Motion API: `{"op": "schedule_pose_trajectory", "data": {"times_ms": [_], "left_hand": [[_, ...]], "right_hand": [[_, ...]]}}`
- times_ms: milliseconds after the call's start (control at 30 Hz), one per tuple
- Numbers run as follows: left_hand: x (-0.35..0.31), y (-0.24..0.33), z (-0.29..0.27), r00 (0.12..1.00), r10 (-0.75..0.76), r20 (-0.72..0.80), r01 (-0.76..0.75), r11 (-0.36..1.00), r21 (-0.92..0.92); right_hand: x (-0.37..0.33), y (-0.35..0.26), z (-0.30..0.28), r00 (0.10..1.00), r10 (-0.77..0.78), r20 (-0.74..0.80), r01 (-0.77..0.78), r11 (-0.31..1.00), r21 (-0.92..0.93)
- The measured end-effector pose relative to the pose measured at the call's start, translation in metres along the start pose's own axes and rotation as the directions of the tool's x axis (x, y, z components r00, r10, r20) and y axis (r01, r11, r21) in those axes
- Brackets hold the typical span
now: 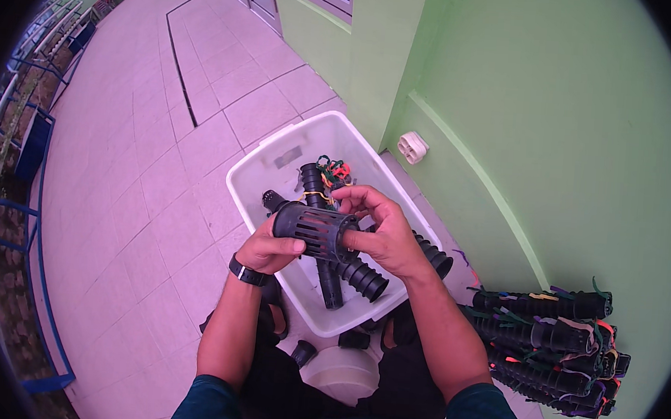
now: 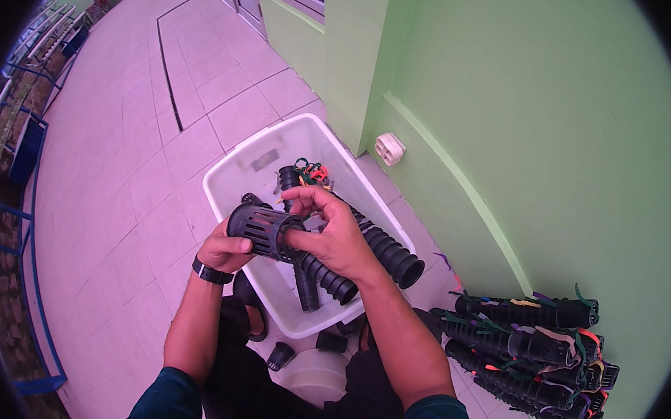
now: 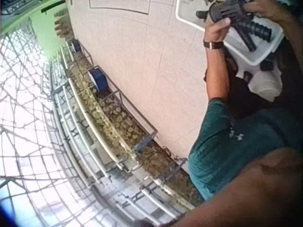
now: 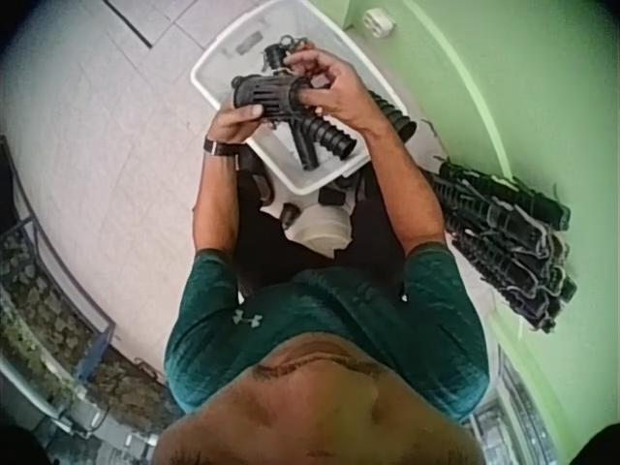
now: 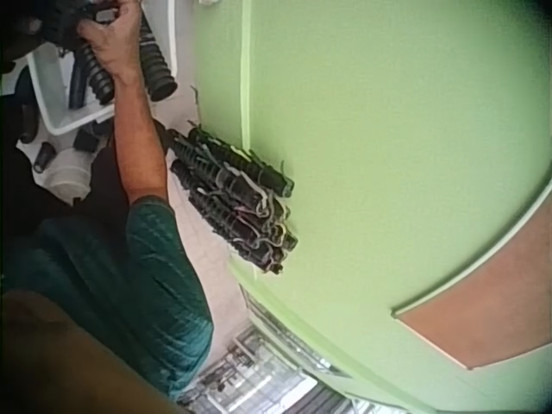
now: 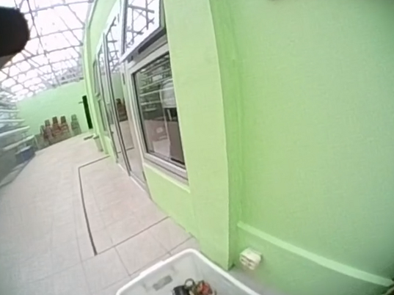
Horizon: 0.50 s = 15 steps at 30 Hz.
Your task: Assembling and organizing hydroponic net pots and plastic pipes.
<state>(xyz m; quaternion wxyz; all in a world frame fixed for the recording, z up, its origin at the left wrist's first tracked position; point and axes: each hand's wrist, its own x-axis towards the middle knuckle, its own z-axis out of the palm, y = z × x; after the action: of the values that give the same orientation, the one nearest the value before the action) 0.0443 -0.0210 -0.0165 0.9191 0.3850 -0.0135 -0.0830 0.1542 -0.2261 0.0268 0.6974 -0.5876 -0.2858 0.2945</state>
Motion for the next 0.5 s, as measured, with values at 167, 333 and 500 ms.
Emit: {"op": "schedule_pose_trajectory", "data": {"times_ms": [167,333,500], "left_hand": [[0.000,0.004,0.005,1.000,0.026,-0.014,-0.028,0.994,-0.109],[-0.003,0.013,0.004,1.000,0.013,-0.016,-0.014,0.999,-0.049],[-0.008,0.011,-0.001,1.000,-0.002,-0.020,0.001,0.999,-0.039]], "right_hand": [[-0.002,-0.003,0.005,0.982,-0.084,-0.167,0.085,0.996,-0.002],[-0.012,-0.029,-0.003,0.871,-0.491,0.003,0.389,0.686,-0.615],[-0.012,-0.024,0.007,0.846,-0.518,0.129,0.441,0.542,-0.716]]}}
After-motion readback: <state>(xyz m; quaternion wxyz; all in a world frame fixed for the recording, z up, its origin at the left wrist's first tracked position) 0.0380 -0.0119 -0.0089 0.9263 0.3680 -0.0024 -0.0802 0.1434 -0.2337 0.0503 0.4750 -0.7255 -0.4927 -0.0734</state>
